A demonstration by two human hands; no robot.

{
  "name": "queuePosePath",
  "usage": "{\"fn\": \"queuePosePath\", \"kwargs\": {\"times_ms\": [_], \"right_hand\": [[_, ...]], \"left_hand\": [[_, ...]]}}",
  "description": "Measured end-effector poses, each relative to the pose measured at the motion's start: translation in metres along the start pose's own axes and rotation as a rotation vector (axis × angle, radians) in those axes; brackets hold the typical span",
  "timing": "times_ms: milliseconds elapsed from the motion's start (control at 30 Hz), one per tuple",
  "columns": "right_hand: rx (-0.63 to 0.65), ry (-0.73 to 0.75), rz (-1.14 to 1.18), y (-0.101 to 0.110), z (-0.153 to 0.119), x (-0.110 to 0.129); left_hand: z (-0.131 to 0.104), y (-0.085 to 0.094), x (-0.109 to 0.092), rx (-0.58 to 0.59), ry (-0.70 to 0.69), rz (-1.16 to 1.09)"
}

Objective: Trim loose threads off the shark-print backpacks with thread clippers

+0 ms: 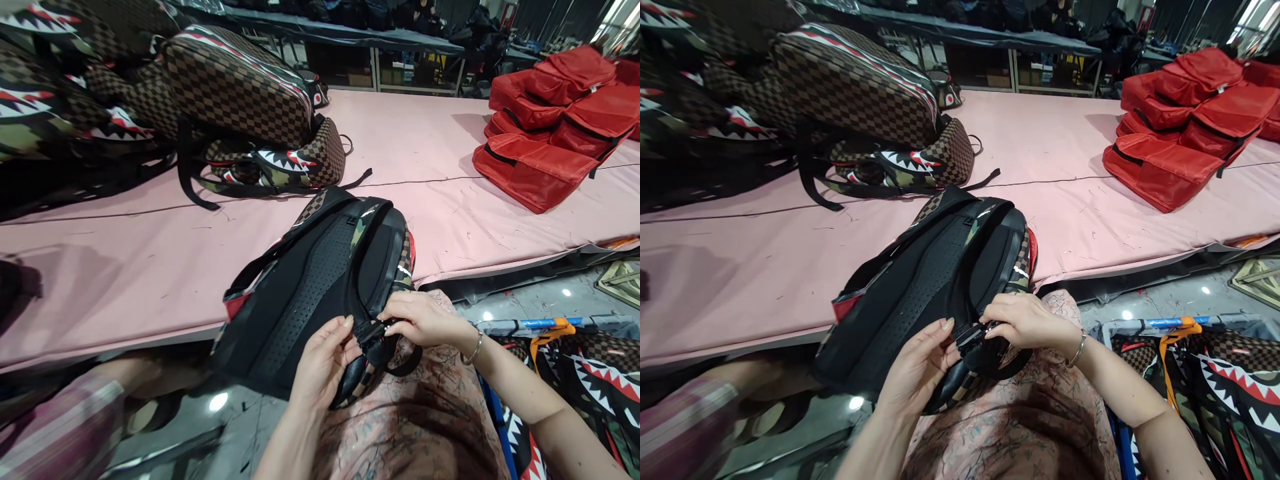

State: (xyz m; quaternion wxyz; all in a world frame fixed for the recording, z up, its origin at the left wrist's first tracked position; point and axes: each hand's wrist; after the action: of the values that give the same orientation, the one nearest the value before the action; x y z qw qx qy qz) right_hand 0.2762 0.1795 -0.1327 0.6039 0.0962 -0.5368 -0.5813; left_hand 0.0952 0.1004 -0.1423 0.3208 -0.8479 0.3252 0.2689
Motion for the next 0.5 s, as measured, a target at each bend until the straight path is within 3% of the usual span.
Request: {"fn": "queuePosePath", "kwargs": {"times_ms": [100,167,300,367,433,500], "right_hand": [[-0.027,-0.05,0.004,-0.006,0.0,0.003],[-0.081,-0.126,0.128,-0.014,-0.001,0.006],[-0.3,-0.43,0.907,-0.029,-0.003,0.013],[-0.414,-0.489,1.128,-0.03,-0.003,0.013],[-0.462,-0.458,0.943,-0.024,-0.003,0.01],[-0.417,-0.356,0.56,-0.018,-0.004,0.005]], "left_hand": [[-0.001,-0.002,0.0,-0.01,0.002,-0.006],[-0.001,-0.003,0.0,-0.02,-0.009,-0.017],[0.0,-0.002,0.001,0.001,-0.015,-0.004],[0.001,-0.001,0.002,0.009,-0.004,0.0],[0.001,0.0,0.004,0.006,-0.004,-0.005],[0.001,0.0,0.004,-0.006,-0.012,-0.005]]}}
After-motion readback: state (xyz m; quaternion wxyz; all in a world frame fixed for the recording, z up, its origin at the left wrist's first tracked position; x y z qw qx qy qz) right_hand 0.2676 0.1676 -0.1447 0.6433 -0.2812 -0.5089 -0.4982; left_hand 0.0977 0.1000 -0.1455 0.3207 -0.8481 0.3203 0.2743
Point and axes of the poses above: each hand's wrist, its own z-axis towards the middle knuckle, its own y-axis out of the back of the hand, x = y × z, and after that the axes turned 7 degrees about -x, right-handed
